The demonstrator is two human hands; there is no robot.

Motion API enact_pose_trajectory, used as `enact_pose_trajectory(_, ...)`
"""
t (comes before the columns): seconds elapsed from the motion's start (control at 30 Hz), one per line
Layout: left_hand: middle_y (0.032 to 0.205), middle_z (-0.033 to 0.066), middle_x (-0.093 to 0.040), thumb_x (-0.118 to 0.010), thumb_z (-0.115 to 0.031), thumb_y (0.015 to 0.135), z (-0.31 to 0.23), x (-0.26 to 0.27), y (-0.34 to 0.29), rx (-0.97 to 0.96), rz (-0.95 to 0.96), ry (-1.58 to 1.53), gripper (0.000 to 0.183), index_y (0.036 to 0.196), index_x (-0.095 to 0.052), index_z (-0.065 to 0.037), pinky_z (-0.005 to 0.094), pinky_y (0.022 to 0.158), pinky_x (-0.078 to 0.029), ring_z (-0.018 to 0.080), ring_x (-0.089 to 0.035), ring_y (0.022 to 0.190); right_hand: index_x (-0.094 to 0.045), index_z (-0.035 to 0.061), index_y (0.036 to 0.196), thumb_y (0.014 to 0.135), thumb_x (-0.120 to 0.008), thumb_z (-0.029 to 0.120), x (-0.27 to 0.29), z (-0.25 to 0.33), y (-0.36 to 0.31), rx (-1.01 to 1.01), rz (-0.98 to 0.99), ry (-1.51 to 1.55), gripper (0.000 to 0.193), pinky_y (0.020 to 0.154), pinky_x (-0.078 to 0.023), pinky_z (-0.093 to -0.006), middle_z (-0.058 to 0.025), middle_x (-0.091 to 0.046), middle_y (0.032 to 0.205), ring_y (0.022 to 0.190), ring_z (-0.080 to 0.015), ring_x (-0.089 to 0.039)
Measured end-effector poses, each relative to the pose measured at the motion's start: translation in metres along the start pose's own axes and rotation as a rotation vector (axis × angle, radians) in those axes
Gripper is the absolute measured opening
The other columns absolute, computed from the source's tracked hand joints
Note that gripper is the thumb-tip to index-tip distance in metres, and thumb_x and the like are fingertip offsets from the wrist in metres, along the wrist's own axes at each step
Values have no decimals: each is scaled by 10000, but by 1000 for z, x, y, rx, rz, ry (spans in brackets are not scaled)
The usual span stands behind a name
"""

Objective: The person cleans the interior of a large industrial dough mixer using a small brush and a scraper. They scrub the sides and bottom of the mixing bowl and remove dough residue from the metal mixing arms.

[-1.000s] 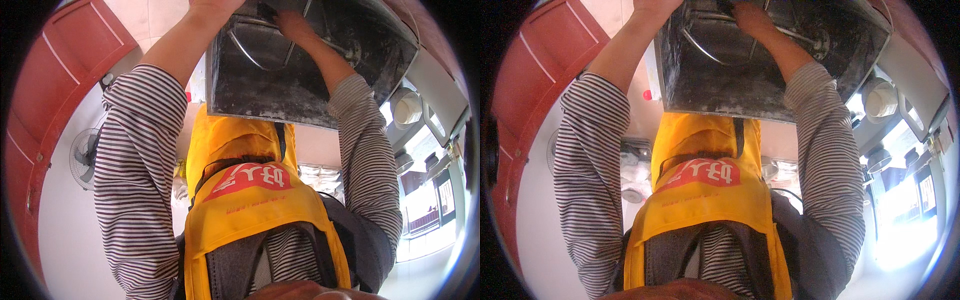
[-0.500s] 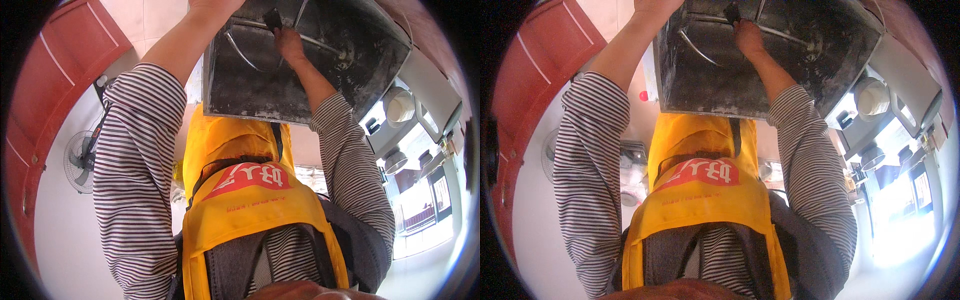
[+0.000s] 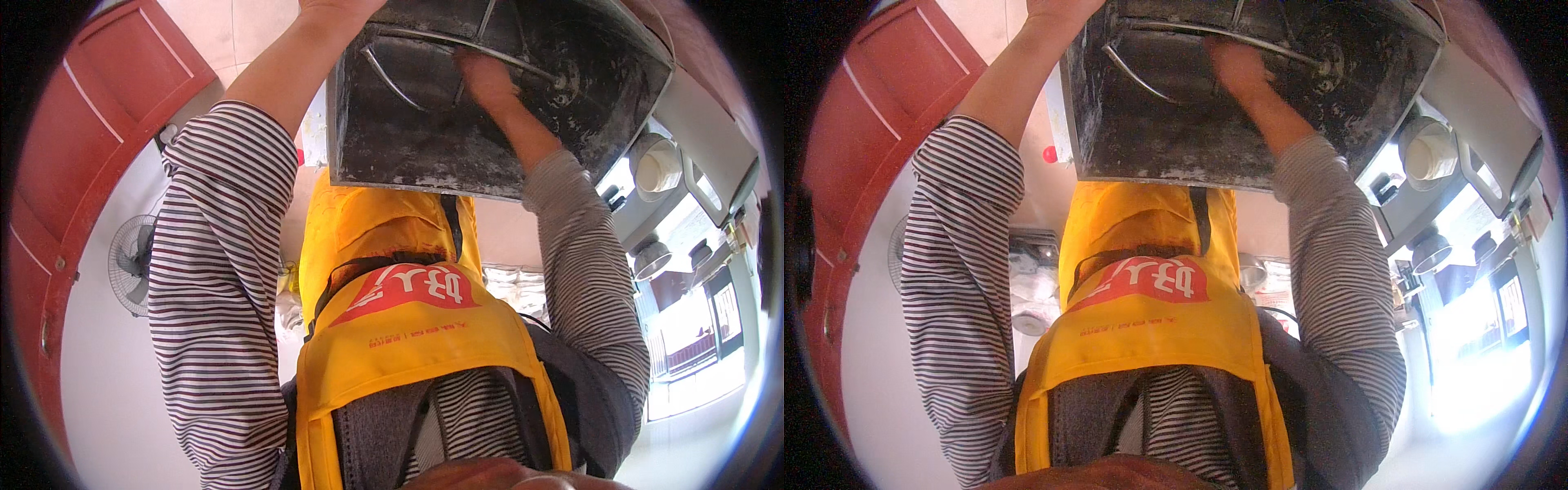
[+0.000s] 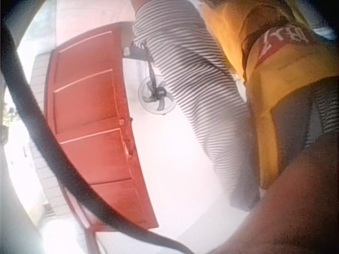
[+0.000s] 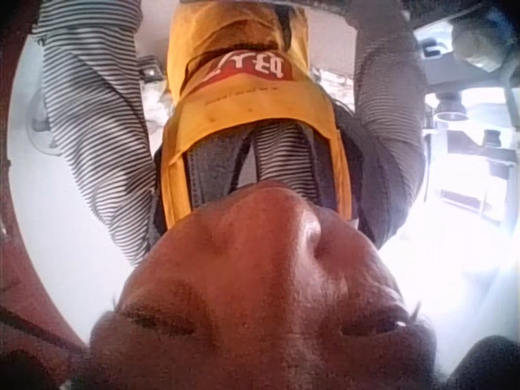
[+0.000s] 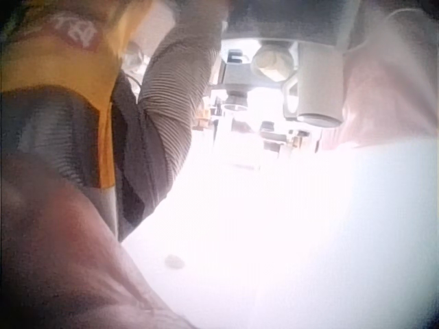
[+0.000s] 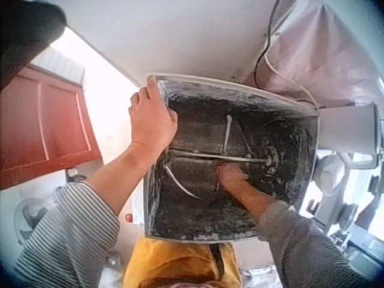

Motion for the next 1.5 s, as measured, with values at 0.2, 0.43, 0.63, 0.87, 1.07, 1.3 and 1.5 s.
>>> enact_pose_trajectory(0.2,1157,276,-556,-669,-100,761,-4,0,3,-29,-18,-7,758,1406,-313,79,541,918,-463,440,-530,1091,-567,111,1303,881,-576,96,-46,33,-3,281,205,-121,422,719,-581,-457,-174,-662,1098,926,-349,-690)
enact_pose_trajectory(0.43,1182,282,-551,-677,-91,765,-6,-2,-1,-45,-18,-14,765,1413,-309,84,532,938,-457,445,-527,1105,-601,73,1169,862,-598,110,12,53,19,343,-169,-162,309,711,-577,-443,-146,-654,1001,872,-349,-685)
enact_pose_trajectory(0.63,1216,285,-545,-677,-92,767,-1,2,-1,-14,1,-26,774,1423,-304,79,530,954,-451,446,-519,1131,-666,22,964,862,-610,112,28,16,9,197,168,22,148,722,-556,-471,-193,-673,905,845,-372,-678)
enact_pose_trajectory(0.87,1218,284,-545,-677,-89,760,0,5,2,30,54,11,779,1423,-305,79,535,955,-449,447,-515,1135,-690,-8,972,941,-581,200,-32,-24,4,42,42,184,236,753,-521,-502,-242,-667,896,828,-415,-652)
enact_pose_trajectory(1.07,1209,284,-544,-672,-83,757,-1,5,2,-10,1,4,779,1424,-303,81,539,954,-450,447,-515,1132,-673,-15,1048,958,-567,257,-23,12,11,75,246,227,305,798,-503,-525,-256,-657,991,885,-437,-645)
enact_pose_trajectory(1.3,1215,287,-542,-665,-73,755,-4,6,1,-28,-8,-28,763,1417,-321,87,532,954,-452,448,-512,1134,-522,50,1354,890,-576,74,39,-91,-74,-219,140,445,468,845,-533,-527,-256,-650,1010,982,-408,-649)
enact_pose_trajectory(1.5,1207,295,-543,-666,-72,752,-1,4,1,-31,16,-34,770,1419,-316,88,536,957,-448,456,-509,1137,-485,120,1433,941,-510,37,73,-80,-104,-141,143,-103,499,830,-576,-443,-203,-624,1176,972,-375,-685)
Point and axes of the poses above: each hand's wrist, its own y-axis towards the middle knuckle, its own x-axis out of the back of the hand, z = x × y, the point moved 9 cm from there along y, towards the middle knuckle
